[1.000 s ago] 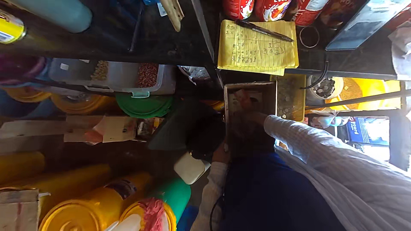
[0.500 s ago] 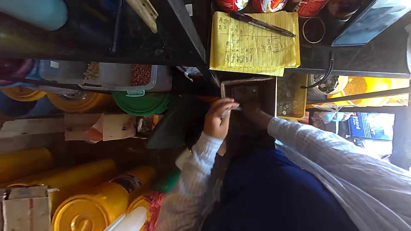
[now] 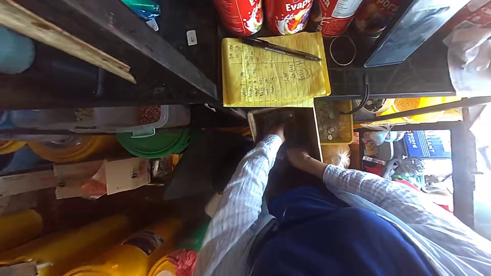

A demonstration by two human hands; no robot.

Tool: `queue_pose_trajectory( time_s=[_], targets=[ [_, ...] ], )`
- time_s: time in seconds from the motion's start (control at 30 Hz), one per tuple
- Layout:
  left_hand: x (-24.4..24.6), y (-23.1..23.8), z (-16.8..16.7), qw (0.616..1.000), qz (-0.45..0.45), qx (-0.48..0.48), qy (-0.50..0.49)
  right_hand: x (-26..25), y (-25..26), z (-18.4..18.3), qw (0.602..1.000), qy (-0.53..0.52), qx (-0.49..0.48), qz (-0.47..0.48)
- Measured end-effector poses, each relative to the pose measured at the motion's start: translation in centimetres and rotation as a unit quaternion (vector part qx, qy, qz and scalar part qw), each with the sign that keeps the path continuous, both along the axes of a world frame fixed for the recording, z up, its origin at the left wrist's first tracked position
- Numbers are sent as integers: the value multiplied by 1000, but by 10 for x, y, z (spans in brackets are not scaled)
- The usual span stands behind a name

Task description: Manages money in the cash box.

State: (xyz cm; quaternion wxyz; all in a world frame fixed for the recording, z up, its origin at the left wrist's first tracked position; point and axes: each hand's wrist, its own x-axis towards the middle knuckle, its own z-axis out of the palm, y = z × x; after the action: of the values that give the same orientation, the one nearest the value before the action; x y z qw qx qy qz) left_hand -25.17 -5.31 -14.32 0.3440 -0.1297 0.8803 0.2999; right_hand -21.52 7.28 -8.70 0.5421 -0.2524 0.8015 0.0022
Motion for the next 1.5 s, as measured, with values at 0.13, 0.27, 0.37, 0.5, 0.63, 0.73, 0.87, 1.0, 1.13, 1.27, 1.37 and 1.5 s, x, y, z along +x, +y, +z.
queue_pose_trajectory(
  time_s=[0.13,0.27,0.37,0.5,0.63,0.73,0.87,1.0,1.13,1.27,1.37,1.5],
  targets=[
    [29,-21,65,965,107,117,208,-42,-18,-6,999,13,-41,0],
    [102,-45,110,892,210,93,390,-76,-31,-64,953,201,-226,-4],
    [161,-54,108,871,302,25,388,-107,-63,-62,976,148,-147,-68],
    [212,-44,87,869,401,34,288,-49,-81,-41,980,151,-117,62],
    [215,-29,90,877,404,79,247,19,-45,-69,966,-6,-166,196],
    [207,-25,98,878,374,69,291,12,-43,-76,974,29,-123,189],
    [207,-26,102,853,397,95,325,-16,-43,-76,966,83,-175,171],
    [197,-21,94,835,429,148,311,-67,-38,-23,966,-15,-209,150],
    [176,-11,90,858,379,208,278,-85,-34,24,940,-125,-297,111],
    [162,3,98,821,454,216,269,-66,-38,61,849,-205,-462,-154],
    [165,2,103,713,551,226,369,-51,-43,61,815,-222,-501,-189],
    [175,-8,108,558,624,409,364,-49,-44,44,910,-167,-373,-64]
  ],
)
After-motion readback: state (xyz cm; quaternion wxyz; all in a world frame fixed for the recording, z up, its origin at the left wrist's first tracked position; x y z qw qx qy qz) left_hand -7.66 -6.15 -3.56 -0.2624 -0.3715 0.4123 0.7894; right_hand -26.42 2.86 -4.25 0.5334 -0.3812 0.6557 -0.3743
